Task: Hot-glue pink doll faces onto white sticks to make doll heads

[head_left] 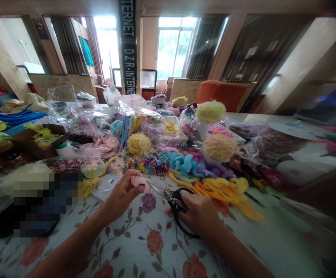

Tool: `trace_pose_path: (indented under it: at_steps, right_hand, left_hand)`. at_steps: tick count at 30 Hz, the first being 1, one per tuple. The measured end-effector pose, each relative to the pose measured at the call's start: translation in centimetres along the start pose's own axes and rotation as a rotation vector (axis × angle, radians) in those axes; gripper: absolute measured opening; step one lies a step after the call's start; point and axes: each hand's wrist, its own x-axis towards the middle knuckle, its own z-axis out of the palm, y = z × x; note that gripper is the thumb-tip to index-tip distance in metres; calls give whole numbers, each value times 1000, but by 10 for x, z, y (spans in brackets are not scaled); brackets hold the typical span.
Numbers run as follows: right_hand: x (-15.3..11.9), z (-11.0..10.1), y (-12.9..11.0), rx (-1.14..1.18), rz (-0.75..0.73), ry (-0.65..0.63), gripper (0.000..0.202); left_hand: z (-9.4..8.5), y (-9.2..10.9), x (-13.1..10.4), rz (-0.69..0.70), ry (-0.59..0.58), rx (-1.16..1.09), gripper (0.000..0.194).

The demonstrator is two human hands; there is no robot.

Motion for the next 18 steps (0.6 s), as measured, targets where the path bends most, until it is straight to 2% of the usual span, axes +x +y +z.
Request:
trace_pose_path:
  at_steps: [6,10,14,18]
  right_hand:
    - [0,2,1,-35,-30,50,40]
    - [4,-3,6,-80,105,34,37]
    - [9,-13,13,-112,230,-87,28]
    - [9,-18,11,23,196,-264,8]
  left_hand:
    - [2,-1,-2,-3,-3,-56,23]
    - [4,-5,-1,-60,37,-173,25]
    - [2,-4,4,-97,214,-435,24]
    - [-7,2,11,-63,394,-624,20]
